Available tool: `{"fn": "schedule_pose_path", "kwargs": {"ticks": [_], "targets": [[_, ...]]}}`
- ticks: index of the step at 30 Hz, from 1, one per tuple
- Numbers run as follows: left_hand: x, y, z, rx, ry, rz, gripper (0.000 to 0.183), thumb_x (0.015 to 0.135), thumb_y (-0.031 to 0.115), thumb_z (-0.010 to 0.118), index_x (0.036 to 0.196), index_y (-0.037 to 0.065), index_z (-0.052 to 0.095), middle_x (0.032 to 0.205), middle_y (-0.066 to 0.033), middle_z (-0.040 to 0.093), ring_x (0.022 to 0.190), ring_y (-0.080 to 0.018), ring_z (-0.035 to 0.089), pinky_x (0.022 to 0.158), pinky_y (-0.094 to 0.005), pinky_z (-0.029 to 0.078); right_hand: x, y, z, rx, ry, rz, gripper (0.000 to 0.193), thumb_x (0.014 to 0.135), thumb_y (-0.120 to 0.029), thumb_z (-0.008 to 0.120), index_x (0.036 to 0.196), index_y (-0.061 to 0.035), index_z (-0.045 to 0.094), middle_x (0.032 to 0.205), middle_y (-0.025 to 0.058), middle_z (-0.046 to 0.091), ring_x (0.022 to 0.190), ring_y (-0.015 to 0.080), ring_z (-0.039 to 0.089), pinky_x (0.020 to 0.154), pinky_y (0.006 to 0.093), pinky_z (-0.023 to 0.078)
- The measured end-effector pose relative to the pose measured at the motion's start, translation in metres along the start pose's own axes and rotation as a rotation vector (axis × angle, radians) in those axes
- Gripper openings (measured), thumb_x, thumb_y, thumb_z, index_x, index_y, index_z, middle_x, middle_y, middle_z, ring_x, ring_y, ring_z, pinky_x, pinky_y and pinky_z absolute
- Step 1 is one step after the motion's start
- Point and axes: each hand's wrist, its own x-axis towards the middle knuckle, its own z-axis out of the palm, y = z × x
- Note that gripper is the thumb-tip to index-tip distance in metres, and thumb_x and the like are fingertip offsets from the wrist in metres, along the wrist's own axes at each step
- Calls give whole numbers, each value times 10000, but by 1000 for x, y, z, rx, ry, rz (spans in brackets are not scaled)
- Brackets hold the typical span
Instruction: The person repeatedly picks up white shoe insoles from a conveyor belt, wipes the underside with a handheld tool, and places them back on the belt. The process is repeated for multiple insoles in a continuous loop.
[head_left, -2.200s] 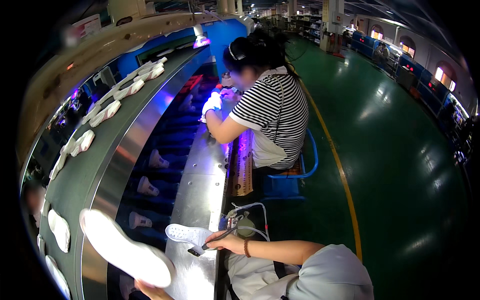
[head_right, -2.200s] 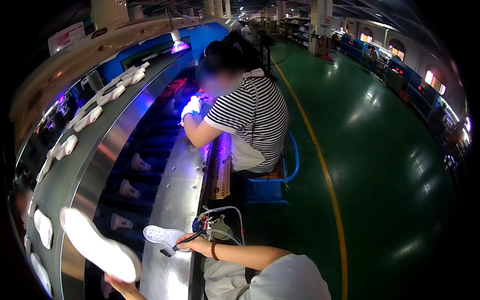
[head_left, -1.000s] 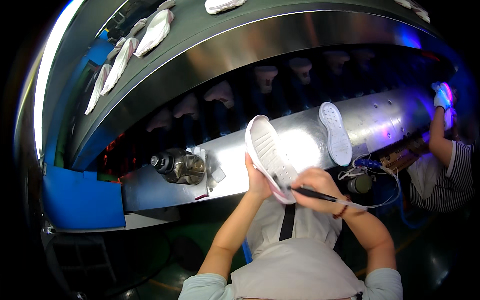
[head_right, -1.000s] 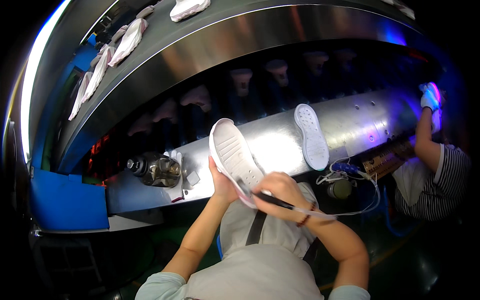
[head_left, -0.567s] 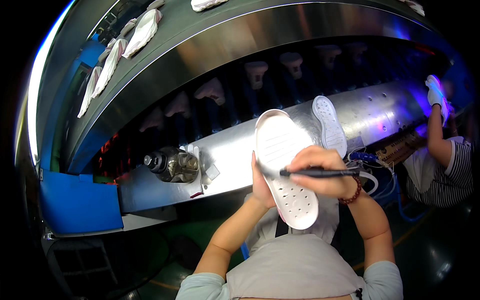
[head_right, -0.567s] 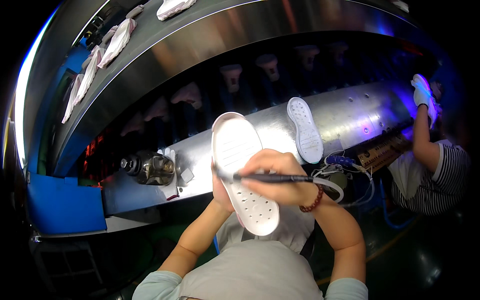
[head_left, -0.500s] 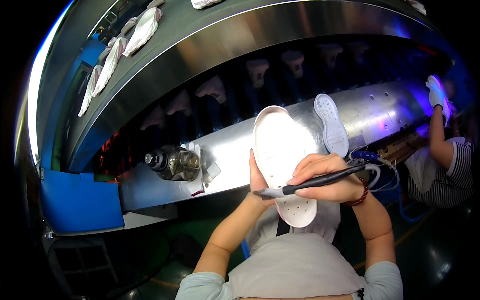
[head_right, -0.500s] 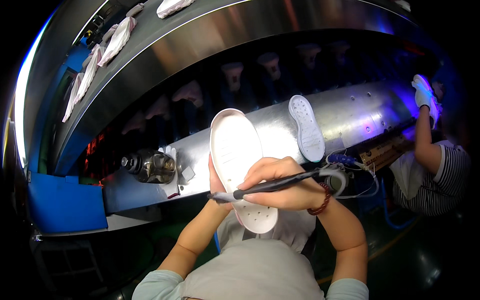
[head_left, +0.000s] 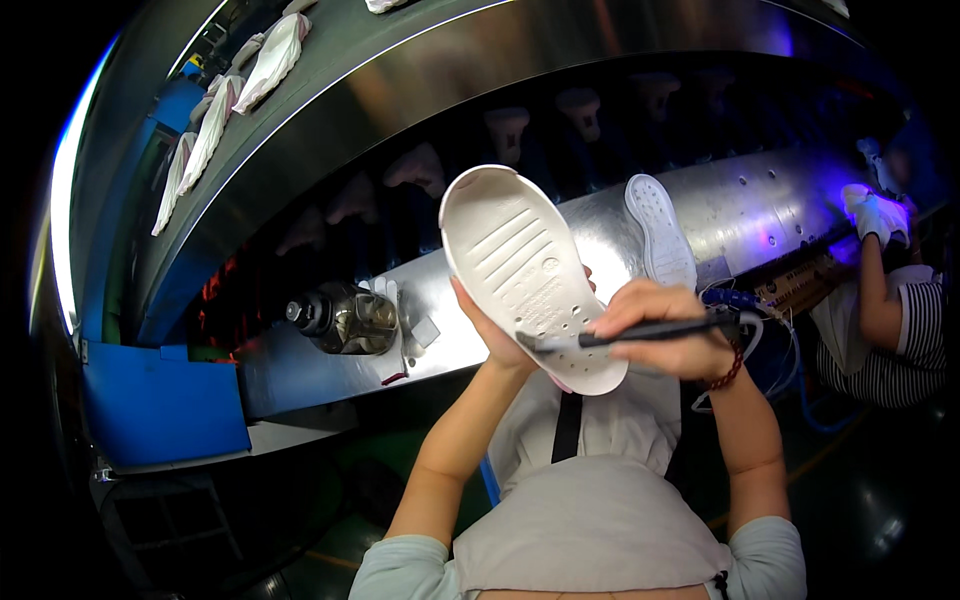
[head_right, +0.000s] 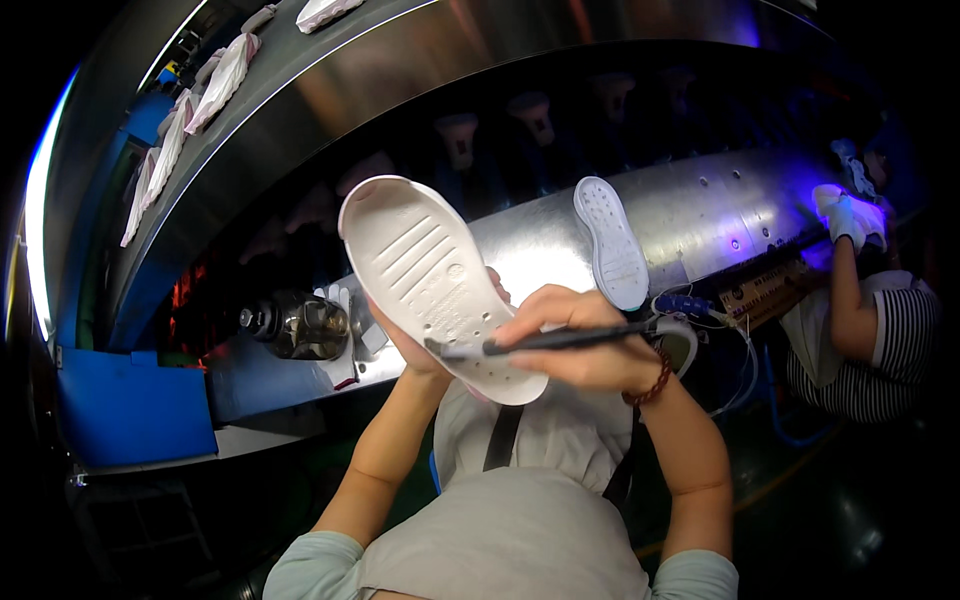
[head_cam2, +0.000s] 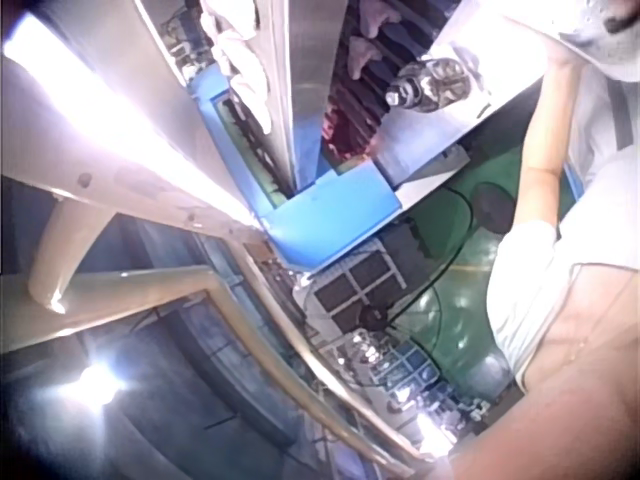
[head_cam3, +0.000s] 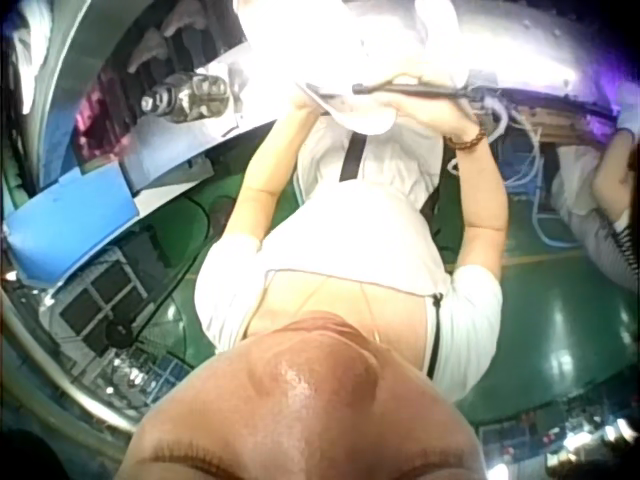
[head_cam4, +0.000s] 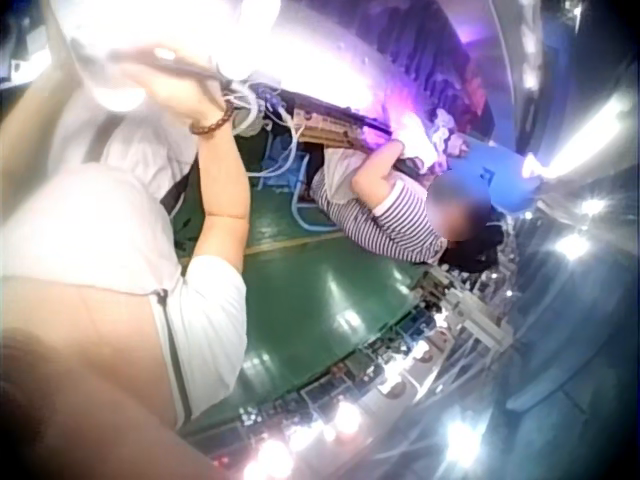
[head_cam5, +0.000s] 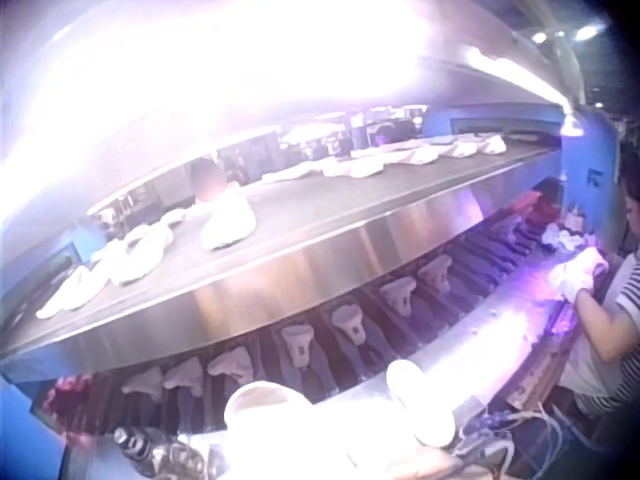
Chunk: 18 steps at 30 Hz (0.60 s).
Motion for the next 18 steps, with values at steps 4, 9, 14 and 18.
{"fn": "schedule_pose_path", "kwargs": {"ticks": [4,9,14,18], "targets": [[4,9,7,-52,75,38,852,706,715,92,1184,57,347,942,-216,527,808,-304,554,674,-401,469,-5,3,-7,175,-29,-26,226,629,-7,647,851,-41,624,827,75,596,767,156,539,715,248,426],[12,17,11,-83,19,74,842,691,727,155,1151,63,395,945,-202,515,785,-275,534,667,-360,454,-8,2,-2,20,-10,-47,213,631,7,643,839,-34,628,824,73,605,805,137,507,741,250,409],[16,26,12,-44,38,100,885,668,749,159,1171,54,377,987,-202,512,815,-289,547,702,-381,458,-13,9,-8,235,110,56,230,614,-20,676,837,-59,640,836,43,613,814,144,491,762,250,395],[21,29,14,-63,-75,115,858,686,729,191,1198,58,349,1025,-208,497,847,-300,543,738,-398,448,-13,18,-7,195,15,-76,202,628,9,642,826,-30,632,870,94,608,821,161,510,775,262,405]]}}
